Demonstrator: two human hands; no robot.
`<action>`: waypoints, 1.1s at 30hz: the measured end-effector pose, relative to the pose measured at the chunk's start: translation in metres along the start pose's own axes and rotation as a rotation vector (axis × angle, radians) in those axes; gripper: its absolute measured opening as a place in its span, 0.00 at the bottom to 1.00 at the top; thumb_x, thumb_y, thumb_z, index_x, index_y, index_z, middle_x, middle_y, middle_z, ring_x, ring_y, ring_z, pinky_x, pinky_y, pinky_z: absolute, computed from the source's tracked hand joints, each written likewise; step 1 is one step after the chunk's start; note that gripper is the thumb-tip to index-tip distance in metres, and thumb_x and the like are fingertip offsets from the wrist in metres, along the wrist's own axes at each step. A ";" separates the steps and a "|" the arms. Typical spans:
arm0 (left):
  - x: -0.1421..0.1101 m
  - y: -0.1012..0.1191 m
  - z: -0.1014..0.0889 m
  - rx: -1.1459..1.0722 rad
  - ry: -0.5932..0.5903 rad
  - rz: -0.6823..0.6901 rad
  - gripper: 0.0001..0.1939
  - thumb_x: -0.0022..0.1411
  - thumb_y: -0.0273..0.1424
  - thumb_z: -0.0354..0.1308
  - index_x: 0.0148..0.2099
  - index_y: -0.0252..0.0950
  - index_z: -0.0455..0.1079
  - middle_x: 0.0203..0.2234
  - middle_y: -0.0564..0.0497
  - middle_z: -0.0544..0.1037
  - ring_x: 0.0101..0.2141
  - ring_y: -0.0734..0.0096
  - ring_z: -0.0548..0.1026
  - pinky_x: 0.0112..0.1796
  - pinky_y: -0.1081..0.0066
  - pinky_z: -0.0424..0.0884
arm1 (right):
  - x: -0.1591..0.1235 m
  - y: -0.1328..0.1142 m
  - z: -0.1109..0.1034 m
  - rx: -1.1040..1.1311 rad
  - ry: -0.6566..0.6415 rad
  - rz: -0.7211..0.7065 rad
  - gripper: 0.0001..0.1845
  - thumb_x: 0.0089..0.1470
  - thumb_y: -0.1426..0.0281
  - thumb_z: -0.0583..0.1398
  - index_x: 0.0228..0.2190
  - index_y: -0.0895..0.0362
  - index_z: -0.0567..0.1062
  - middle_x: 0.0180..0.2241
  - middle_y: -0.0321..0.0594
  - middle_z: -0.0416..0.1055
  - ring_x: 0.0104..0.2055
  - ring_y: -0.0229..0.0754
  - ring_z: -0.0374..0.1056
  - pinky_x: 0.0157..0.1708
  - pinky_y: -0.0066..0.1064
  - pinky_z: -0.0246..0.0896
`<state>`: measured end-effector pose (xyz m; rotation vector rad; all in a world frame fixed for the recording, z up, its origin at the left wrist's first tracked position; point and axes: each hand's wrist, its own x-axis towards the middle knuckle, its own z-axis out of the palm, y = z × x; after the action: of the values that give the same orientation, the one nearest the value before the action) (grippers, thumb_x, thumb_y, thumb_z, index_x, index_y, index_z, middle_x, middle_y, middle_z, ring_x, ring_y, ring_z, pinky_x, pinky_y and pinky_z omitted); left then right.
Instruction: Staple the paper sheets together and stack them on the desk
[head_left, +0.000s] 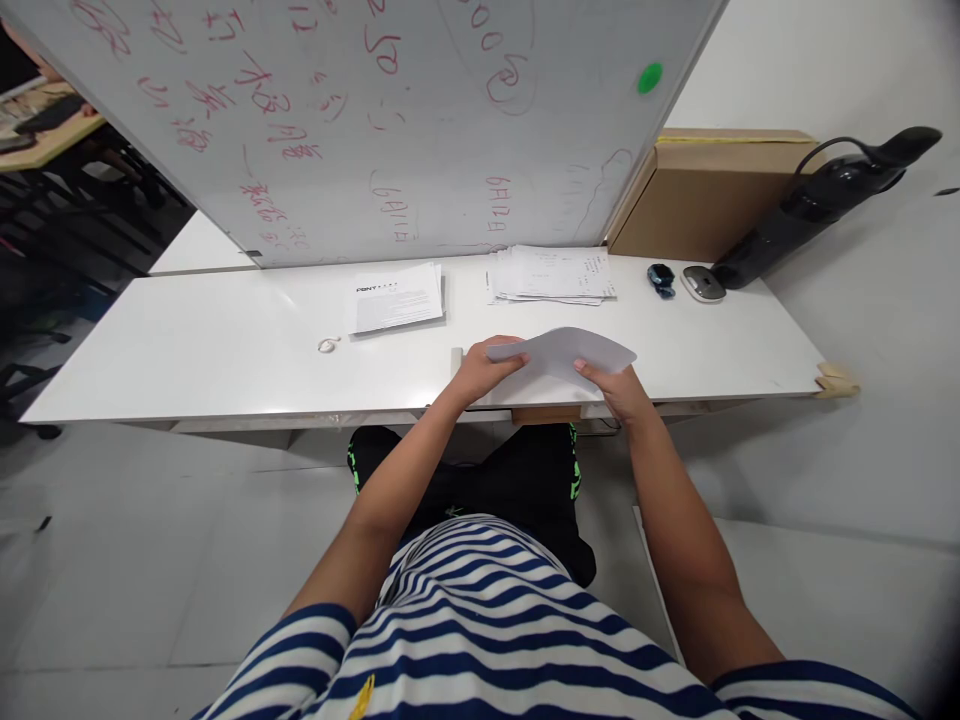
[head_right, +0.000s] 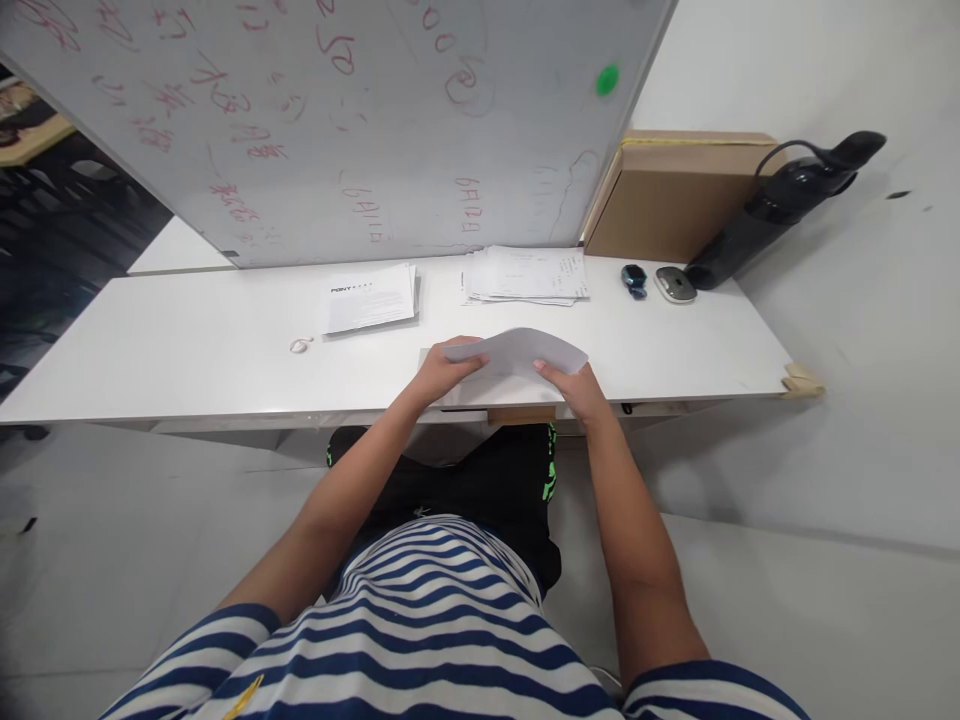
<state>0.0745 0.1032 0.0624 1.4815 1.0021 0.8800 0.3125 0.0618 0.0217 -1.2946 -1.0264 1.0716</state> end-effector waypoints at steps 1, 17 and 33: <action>0.001 -0.001 0.001 -0.002 0.003 -0.019 0.15 0.54 0.41 0.66 0.42 0.39 0.78 0.43 0.46 0.79 0.46 0.54 0.75 0.45 0.60 0.70 | 0.000 0.000 0.001 -0.008 0.003 0.013 0.30 0.38 0.56 0.72 0.43 0.56 0.77 0.46 0.43 0.77 0.51 0.50 0.70 0.55 0.44 0.62; -0.008 0.019 -0.059 0.269 0.075 0.049 0.24 0.71 0.50 0.40 0.51 0.41 0.69 0.50 0.48 0.76 0.51 0.62 0.73 0.51 0.62 0.69 | -0.067 0.014 -0.011 0.028 -0.067 0.519 0.29 0.40 0.62 0.73 0.44 0.58 0.77 0.47 0.48 0.77 0.47 0.52 0.74 0.45 0.39 0.73; 0.005 -0.027 -0.054 0.893 -0.116 0.041 0.26 0.73 0.46 0.34 0.52 0.41 0.70 0.54 0.49 0.73 0.60 0.59 0.64 0.61 0.59 0.57 | -0.080 0.030 0.030 0.081 -0.162 0.763 0.25 0.44 0.68 0.71 0.45 0.60 0.77 0.44 0.49 0.78 0.40 0.49 0.77 0.38 0.35 0.74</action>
<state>0.0233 0.1286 0.0433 2.2635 1.3637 0.3490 0.2651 -0.0107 -0.0065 -1.5952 -0.5836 1.7913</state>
